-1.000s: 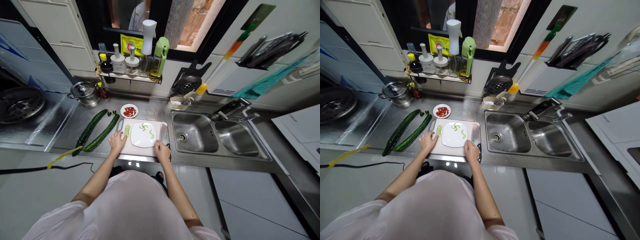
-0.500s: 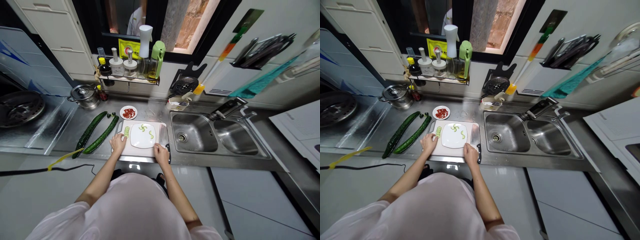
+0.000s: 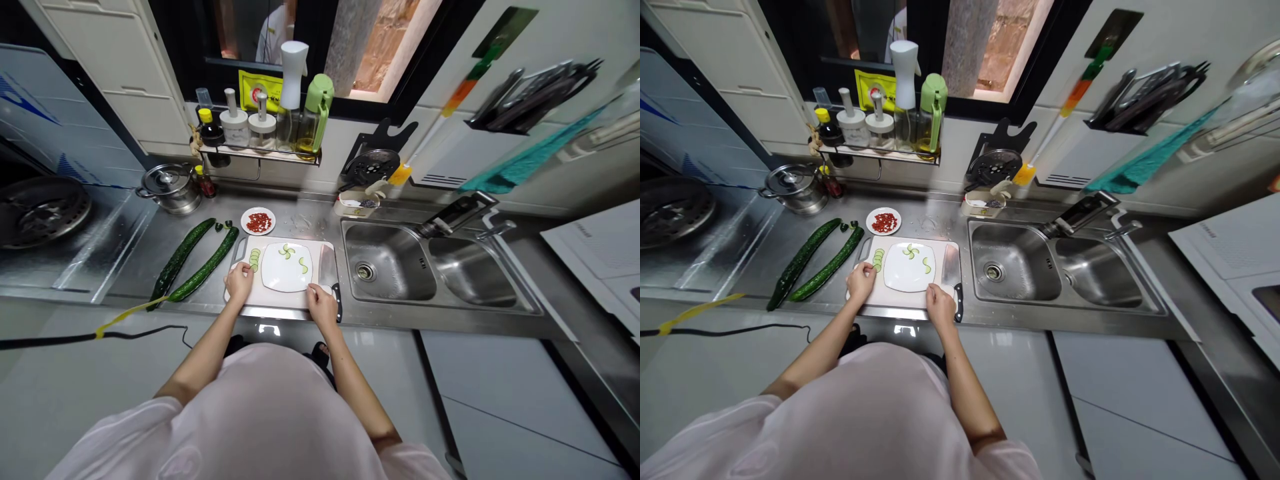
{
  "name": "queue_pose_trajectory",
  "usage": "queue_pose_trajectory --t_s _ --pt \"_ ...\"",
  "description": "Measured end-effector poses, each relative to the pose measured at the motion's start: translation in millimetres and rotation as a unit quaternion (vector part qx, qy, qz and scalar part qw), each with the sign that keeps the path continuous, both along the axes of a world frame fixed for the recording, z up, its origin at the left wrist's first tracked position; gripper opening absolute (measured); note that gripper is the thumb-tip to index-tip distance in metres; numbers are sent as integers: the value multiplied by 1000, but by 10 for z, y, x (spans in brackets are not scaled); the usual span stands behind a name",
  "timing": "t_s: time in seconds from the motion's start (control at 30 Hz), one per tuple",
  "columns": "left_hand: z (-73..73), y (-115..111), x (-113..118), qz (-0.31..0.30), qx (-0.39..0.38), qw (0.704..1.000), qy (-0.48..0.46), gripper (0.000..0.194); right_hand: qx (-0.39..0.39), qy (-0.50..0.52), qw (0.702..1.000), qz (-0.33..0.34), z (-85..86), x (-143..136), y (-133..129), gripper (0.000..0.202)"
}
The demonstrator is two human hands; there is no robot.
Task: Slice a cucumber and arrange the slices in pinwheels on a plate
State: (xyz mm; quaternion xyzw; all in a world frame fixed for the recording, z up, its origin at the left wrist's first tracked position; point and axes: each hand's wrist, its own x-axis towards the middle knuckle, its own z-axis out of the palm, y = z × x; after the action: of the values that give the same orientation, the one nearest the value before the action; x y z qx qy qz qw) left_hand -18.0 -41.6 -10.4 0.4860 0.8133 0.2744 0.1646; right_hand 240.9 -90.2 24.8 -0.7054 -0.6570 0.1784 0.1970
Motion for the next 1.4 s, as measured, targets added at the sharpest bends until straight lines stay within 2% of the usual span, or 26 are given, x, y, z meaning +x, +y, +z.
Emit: queue_pose_trajectory --t_s 0.1,0.2,0.27,0.37,0.5,0.63,0.8,0.9,1.03,1.2,1.27,1.3,1.4 --pt "-8 28 -25 21 31 992 -119 18 4 11 1000 -1 4 0 10 35" --pt "91 71 -20 32 70 962 -263 26 11 34 999 -7 52 -2 63 37" --pt "238 95 10 20 101 931 -350 30 24 55 998 -7 130 -15 130 38" --pt "543 102 84 -8 144 888 -436 35 40 92 995 1 302 -65 256 39" --pt "916 55 184 -33 162 868 -469 35 69 154 985 39 545 -182 399 40" --pt "1104 -13 255 -55 170 857 -483 32 99 205 971 68 763 -328 481 37" --pt "1220 -98 338 -93 171 857 -478 29 143 249 949 134 1035 -498 566 27" --pt "1280 -137 380 -116 171 863 -461 27 137 254 940 181 1134 -571 606 21" --pt "1314 -154 414 -131 168 863 -457 26 102 248 943 195 1132 -634 629 18" --pt "1281 -169 451 -106 139 839 -516 32 88 304 938 141 1063 -665 646 23" --pt "1257 -195 481 -90 99 813 -567 35 92 318 935 124 1063 -667 653 25" --pt "1247 -212 501 -88 67 791 -602 36 94 326 933 118 1071 -667 656 25" --pt "1228 -259 567 -103 -61 688 -716 41 83 365 921 109 1113 -668 655 25"
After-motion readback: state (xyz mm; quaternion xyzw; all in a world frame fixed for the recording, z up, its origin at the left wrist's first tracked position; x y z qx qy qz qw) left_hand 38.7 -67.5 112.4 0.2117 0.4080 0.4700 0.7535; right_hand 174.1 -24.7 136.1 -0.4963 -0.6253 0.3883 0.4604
